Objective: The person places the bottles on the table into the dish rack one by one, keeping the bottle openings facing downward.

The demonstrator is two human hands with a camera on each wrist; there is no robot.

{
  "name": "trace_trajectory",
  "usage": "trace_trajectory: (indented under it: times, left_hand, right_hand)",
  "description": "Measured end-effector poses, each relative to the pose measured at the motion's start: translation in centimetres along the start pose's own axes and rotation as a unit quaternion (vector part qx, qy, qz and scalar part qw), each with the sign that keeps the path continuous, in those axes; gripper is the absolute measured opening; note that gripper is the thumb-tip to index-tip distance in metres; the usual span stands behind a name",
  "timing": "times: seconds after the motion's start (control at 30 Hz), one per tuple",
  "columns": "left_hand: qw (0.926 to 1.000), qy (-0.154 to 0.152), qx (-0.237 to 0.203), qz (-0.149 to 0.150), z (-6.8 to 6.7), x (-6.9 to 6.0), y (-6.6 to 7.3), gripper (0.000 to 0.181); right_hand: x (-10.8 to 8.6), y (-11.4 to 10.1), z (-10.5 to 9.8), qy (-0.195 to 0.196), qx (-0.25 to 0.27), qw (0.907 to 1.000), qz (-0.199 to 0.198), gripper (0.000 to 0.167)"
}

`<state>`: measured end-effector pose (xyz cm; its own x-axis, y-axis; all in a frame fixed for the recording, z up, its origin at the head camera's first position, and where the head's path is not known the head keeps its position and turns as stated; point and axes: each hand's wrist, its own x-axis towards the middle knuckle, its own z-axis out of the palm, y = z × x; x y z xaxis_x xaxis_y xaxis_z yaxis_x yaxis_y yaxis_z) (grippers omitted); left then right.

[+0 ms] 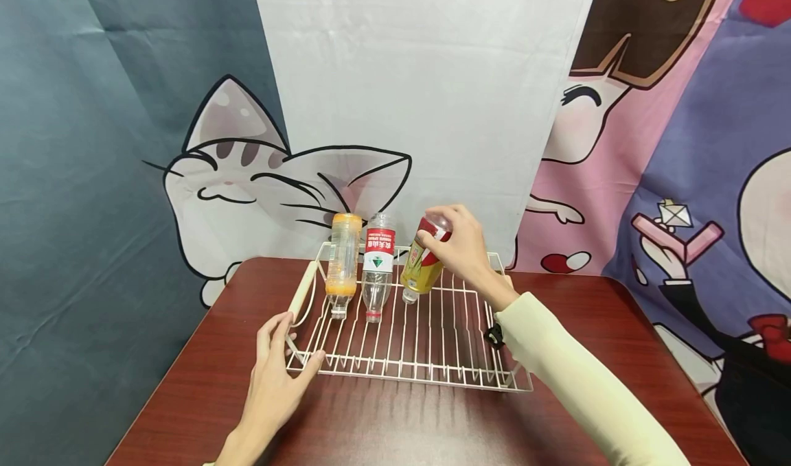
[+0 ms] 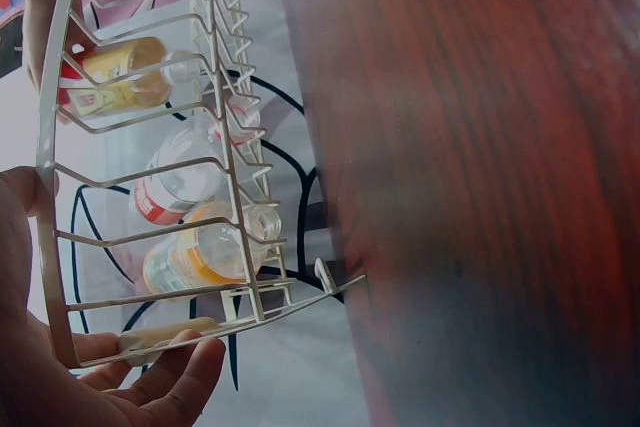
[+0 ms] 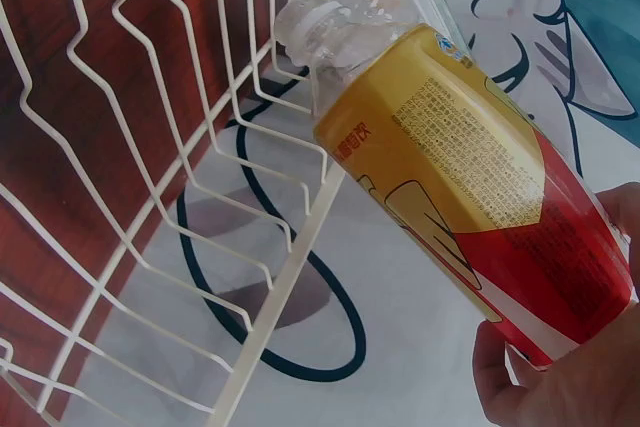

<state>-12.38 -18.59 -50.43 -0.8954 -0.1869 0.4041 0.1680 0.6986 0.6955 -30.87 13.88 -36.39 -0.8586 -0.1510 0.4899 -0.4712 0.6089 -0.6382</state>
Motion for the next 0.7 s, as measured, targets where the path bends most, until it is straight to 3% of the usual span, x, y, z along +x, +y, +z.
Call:
trace_trajectory:
  times: [0.7]
  left_hand:
    - [1.0,0.003,-0.001,0.0,0.0,0.0,0.0,0.093]
  right_hand:
    - [-0.5,0.6,3.1,-0.092,-0.04,0.9947,-0.02,0.046]
